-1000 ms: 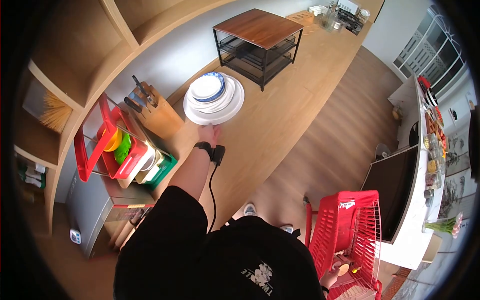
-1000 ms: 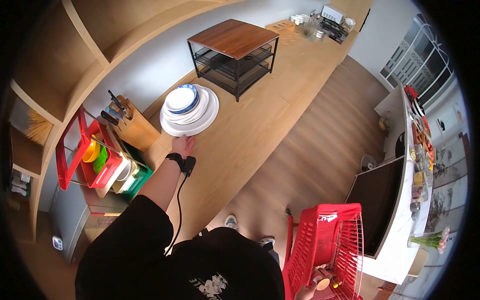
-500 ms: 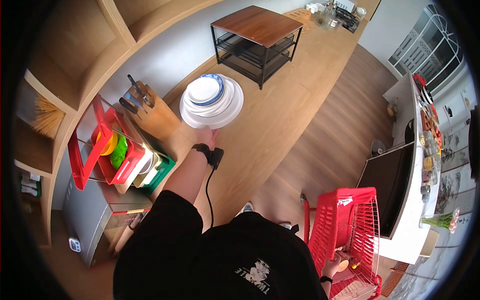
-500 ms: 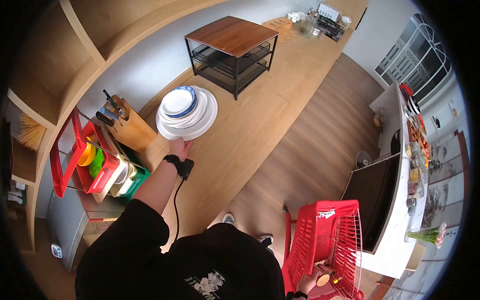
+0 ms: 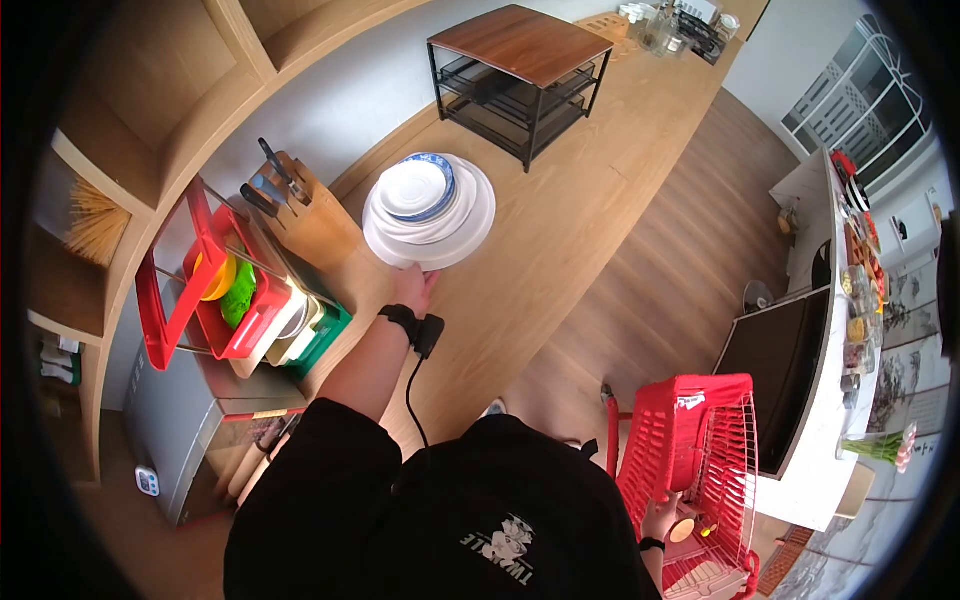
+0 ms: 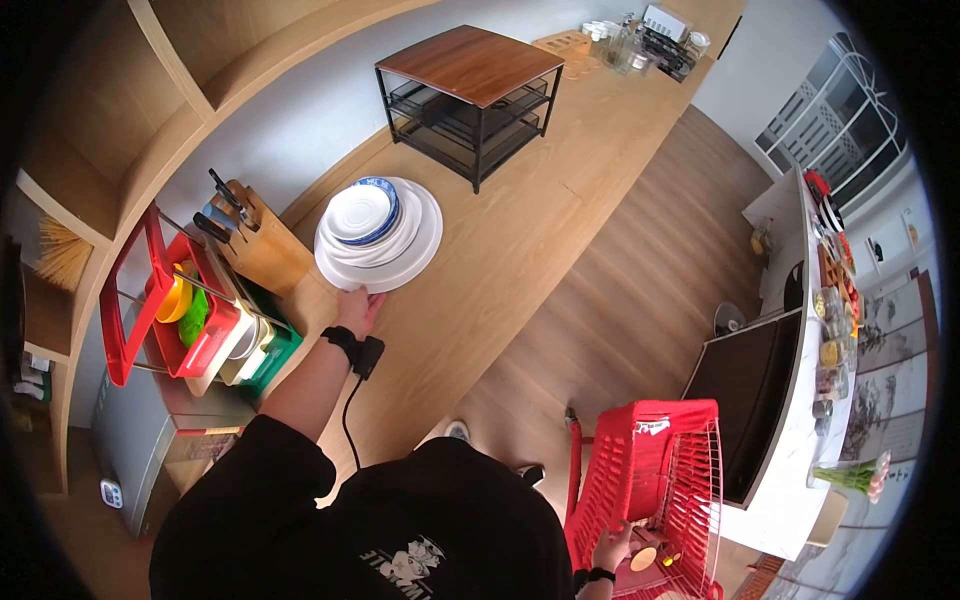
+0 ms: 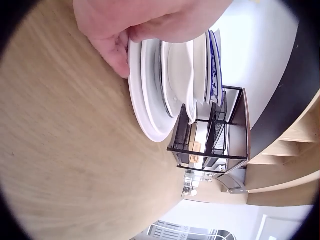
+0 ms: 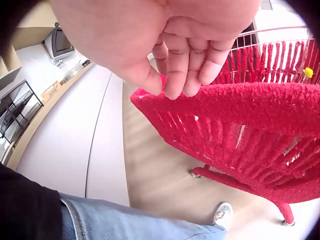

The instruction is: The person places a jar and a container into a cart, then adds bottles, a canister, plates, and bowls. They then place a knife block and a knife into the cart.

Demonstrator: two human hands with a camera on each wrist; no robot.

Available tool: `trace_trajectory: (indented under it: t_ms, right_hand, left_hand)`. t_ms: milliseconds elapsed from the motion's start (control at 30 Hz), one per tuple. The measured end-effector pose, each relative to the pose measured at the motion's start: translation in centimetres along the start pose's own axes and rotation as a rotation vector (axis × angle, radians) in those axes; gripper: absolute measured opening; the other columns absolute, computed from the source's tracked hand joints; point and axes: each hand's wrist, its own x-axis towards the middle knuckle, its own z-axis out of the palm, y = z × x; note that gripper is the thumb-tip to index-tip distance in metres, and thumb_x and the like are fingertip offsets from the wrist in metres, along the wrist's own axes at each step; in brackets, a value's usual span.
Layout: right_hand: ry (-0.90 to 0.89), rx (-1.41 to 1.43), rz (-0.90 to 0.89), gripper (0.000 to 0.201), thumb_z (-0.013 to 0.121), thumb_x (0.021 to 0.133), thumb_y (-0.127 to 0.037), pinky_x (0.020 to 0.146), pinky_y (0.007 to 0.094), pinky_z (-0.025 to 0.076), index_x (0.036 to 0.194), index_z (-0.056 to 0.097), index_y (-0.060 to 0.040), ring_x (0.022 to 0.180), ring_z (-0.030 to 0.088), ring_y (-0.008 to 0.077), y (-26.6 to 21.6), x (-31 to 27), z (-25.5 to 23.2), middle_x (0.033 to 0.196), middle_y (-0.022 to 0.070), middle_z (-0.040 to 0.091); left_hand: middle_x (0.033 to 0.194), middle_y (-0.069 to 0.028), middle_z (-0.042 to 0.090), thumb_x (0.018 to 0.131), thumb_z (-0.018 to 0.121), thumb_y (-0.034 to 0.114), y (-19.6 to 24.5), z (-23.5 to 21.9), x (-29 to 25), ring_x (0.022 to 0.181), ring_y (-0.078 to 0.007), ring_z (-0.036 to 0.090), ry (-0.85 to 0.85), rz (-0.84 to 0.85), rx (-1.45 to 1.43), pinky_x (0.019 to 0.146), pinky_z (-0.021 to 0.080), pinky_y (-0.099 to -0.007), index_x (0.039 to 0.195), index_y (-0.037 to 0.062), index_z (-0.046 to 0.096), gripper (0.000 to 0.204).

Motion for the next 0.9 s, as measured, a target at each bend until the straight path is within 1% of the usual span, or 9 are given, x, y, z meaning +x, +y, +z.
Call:
trace_trajectory:
  t_ms: [133, 200, 300, 433, 500, 567, 733, 800, 900]
  right_hand:
    - [-0.002, -0.071, -0.034, 0.037, 0.063, 0.080, -0.003, 0.065, 0.0373, 0.050, 0.115, 0.055, -0.0036, 0.073, 0.061, 0.0250, 1.0, -0.4, 0.5, 0.087, 0.0125, 0.063]
    - [0.051, 0.004, -0.061, 0.037, 0.062, 0.079, -0.003, 0.066, 0.0373, 0.050, 0.115, 0.056, -0.0034, 0.073, 0.061, 0.0261, 1.6, -0.7, 1.2, 0.085, 0.0128, 0.063]
    - [0.032, 0.032, -0.012, 0.036, 0.061, 0.079, -0.004, 0.067, 0.0375, 0.051, 0.115, 0.057, -0.0038, 0.072, 0.062, 0.0268, 2.0, -1.3, 1.4, 0.083, 0.0131, 0.063]
    - [-0.010, 0.024, 0.038, 0.037, 0.061, 0.079, -0.005, 0.068, 0.0382, 0.051, 0.116, 0.058, -0.0041, 0.072, 0.063, 0.0269, 1.9, -2.2, 1.4, 0.081, 0.0132, 0.063]
    - [0.021, 0.038, -0.028, 0.038, 0.061, 0.078, -0.005, 0.067, 0.0381, 0.051, 0.117, 0.058, -0.0040, 0.072, 0.063, 0.0264, 1.9, -2.3, 1.6, 0.080, 0.0123, 0.063]
    - [0.010, 0.036, -0.013, 0.039, 0.062, 0.078, -0.005, 0.068, 0.0379, 0.051, 0.116, 0.058, -0.0040, 0.072, 0.063, 0.0261, 2.0, -2.5, 1.8, 0.080, 0.0120, 0.062]
    - [0.000, 0.022, -0.016, 0.039, 0.064, 0.077, -0.005, 0.068, 0.0370, 0.050, 0.116, 0.058, -0.0040, 0.072, 0.062, 0.0257, 2.8, -2.6, 2.1, 0.080, 0.0113, 0.062]
    - [-0.048, 0.029, 0.047, 0.039, 0.064, 0.077, -0.004, 0.069, 0.0366, 0.050, 0.116, 0.058, -0.0042, 0.072, 0.062, 0.0258, 2.8, -2.6, 2.0, 0.084, 0.0116, 0.062]
    - [-0.085, -0.003, 0.056, 0.039, 0.063, 0.078, -0.003, 0.069, 0.0368, 0.050, 0.117, 0.058, -0.0044, 0.073, 0.062, 0.0258, 2.9, -2.4, 1.9, 0.090, 0.0122, 0.065]
  left_hand:
    - [0.129, -0.0149, 0.051, 0.096, 0.038, -0.005, 0.3, -0.1, -0.6, 0.108, -0.0318, 0.061, -0.045, -0.001, 0.025, 0.094, 0.055, -0.0461, 0.128, 0.0045, 0.038, 0.033]
    - [0.129, -0.0148, 0.051, 0.096, 0.038, -0.006, 0.4, 0.0, -1.3, 0.108, -0.0316, 0.061, -0.055, -0.004, 0.032, 0.094, 0.055, -0.0459, 0.129, 0.0044, 0.038, 0.034]
    - [0.127, -0.0142, 0.053, 0.096, 0.038, -0.007, 0.1, -0.1, -2.0, 0.108, -0.0302, 0.061, -0.039, -0.011, -0.005, 0.093, 0.055, -0.0449, 0.130, 0.0053, 0.038, 0.036]
    - [0.129, -0.0133, 0.051, 0.097, 0.037, -0.006, -0.5, -0.8, -1.9, 0.108, -0.0293, 0.061, -0.032, -0.029, 0.003, 0.093, 0.055, -0.0441, 0.134, 0.0102, 0.036, 0.041]
    - [0.130, -0.0127, 0.051, 0.097, 0.036, -0.006, -0.5, -0.9, -2.5, 0.108, -0.0289, 0.061, -0.017, -0.034, 0.014, 0.093, 0.055, -0.0437, 0.135, 0.0123, 0.036, 0.042]
    - [0.130, -0.0113, 0.051, 0.098, 0.037, -0.005, -0.4, -1.1, -3.2, 0.108, -0.0280, 0.061, -0.025, -0.053, 0.050, 0.092, 0.055, -0.0423, 0.136, 0.0148, 0.036, 0.043]
    - [0.130, -0.0101, 0.051, 0.099, 0.038, -0.003, -0.2, -1.7, -5.3, 0.107, -0.0269, 0.061, -0.027, -0.066, 0.059, 0.092, 0.055, -0.0420, 0.136, 0.0156, 0.036, 0.042]
    - [0.131, -0.0100, 0.051, 0.099, 0.038, -0.002, -0.2, -2.0, -6.2, 0.107, -0.0268, 0.061, -0.024, -0.055, 0.066, 0.092, 0.055, -0.0423, 0.136, 0.0155, 0.036, 0.041]
    - [0.133, -0.0103, 0.050, 0.101, 0.038, 0.000, -0.9, -3.3, -7.1, 0.108, -0.0268, 0.061, -0.059, -0.068, 0.086, 0.092, 0.054, -0.0433, 0.137, 0.0153, 0.035, 0.040]
